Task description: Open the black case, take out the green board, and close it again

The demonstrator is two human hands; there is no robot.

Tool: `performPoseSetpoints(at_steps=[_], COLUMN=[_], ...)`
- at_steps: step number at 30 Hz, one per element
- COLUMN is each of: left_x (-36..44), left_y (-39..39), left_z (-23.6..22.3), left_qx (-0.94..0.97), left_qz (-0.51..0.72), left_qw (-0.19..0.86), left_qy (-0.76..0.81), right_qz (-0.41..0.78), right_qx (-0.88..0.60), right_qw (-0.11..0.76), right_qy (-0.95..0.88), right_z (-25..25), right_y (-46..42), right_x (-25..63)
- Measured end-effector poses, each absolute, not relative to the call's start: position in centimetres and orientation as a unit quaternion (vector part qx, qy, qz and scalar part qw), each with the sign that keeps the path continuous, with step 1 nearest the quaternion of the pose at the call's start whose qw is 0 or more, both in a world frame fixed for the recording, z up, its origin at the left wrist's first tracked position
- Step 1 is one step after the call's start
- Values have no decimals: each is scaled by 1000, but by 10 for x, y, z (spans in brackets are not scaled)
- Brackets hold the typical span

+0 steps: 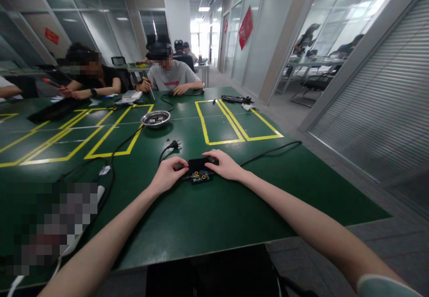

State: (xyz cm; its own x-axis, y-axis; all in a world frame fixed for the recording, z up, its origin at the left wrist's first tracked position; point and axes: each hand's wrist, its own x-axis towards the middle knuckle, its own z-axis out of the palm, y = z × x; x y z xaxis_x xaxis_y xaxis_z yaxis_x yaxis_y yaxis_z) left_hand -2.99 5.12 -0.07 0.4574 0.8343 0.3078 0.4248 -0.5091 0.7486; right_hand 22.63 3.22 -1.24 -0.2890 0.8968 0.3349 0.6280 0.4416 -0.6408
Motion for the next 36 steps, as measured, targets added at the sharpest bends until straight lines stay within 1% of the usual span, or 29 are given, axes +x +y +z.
performPoseSetpoints(at_steps=[3, 5, 8, 13, 17, 21, 24, 26, 30, 36], left_x=[-29, -29, -29, -29, -32, -35, -35, -34, -33, -33], left_y=[49, 47, 44, 40, 38, 33, 30, 29, 29, 28], left_z=[-1, 0, 2, 8, 12, 17, 18, 17, 16, 18], left_qx=[770, 756, 757, 789, 808, 850, 876, 881, 876, 889], left_qz=[350, 350, 346, 338, 328, 267, 248, 256, 279, 262], left_qw=[376, 419, 444, 416, 399, 347, 291, 273, 269, 251], left_qy=[378, 360, 332, 301, 284, 292, 293, 290, 287, 278], right_qz=[249, 261, 275, 327, 330, 334, 322, 308, 278, 246], right_qx=[-470, -451, -417, -342, -301, -290, -292, -291, -290, -286], right_qw=[358, 379, 398, 373, 361, 349, 349, 355, 365, 326], right_qy=[-768, -765, -769, -798, -819, -826, -830, -833, -840, -867], right_z=[-11, -8, -3, 5, 6, 3, 0, -1, -2, -3], right_y=[28, 24, 18, 12, 11, 11, 11, 11, 10, 10], right_x=[223, 222, 224, 232, 235, 234, 233, 231, 229, 228])
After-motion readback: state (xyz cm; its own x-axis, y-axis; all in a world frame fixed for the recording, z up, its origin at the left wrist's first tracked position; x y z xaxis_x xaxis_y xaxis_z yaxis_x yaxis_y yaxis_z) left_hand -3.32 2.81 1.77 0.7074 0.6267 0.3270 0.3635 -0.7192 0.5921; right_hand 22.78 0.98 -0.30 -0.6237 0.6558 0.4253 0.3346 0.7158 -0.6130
